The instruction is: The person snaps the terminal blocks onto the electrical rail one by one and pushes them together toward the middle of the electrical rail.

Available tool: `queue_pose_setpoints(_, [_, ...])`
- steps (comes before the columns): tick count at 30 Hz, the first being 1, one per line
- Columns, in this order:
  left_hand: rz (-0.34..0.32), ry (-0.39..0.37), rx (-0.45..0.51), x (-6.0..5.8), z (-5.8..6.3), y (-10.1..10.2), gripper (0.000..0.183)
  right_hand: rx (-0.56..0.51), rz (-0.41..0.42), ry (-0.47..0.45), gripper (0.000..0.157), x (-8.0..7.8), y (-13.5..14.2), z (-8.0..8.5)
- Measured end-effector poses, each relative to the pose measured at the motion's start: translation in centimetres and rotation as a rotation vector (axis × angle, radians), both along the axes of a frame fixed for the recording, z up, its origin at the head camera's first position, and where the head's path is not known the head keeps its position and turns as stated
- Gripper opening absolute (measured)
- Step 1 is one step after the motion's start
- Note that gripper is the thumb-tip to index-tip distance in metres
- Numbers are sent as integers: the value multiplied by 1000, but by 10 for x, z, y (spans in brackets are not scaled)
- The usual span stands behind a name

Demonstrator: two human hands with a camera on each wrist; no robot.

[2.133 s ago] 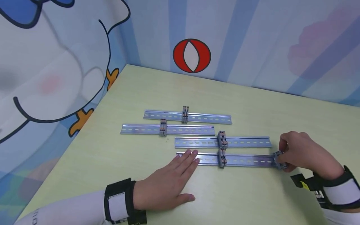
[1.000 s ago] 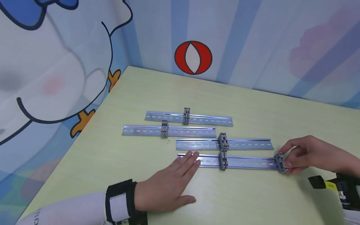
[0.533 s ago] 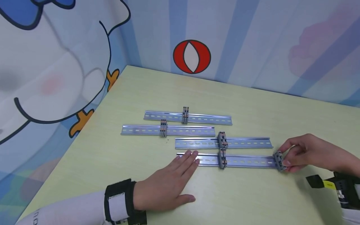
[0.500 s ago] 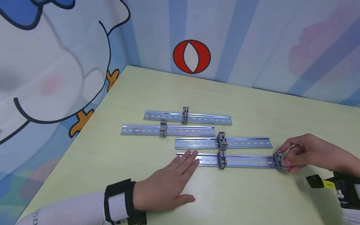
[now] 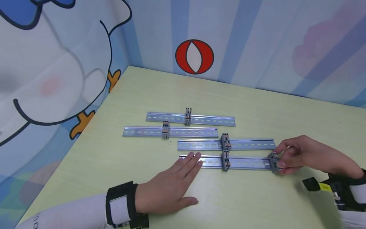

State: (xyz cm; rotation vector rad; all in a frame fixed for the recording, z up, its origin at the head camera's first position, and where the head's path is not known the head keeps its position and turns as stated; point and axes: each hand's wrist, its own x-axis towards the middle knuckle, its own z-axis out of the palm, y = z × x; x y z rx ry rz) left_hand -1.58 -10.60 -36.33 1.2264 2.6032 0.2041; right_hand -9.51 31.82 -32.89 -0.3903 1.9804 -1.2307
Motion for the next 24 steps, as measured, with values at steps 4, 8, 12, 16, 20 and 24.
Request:
queue_pose_setpoints(4, [-2, 2, -4, 0, 1, 0, 86, -5, -14, 14, 38, 2, -8, 0])
queue_pose_setpoints(8, [-1, 3, -4, -1, 1, 0, 86, -15, -21, 33, 39, 3, -15, -2])
queue_pose_setpoints(12, [-2, 2, -1, -1, 1, 1, 86, -39, -21, 37, 36, 4, -21, -3])
queue_pose_setpoints(16, [-1, -1, -2, -1, 2, 1, 86, -58, -18, 35, 35, 5, -28, -4])
queue_pose_setpoints(20, [1, -4, -2, -1, 1, 1, 87, -46, -35, 32, 38, 7, -35, -4])
queue_pose_setpoints(24, [-1, -3, -1, -1, 0, 1, 87, -32, -50, 37, 42, 8, -42, -3])
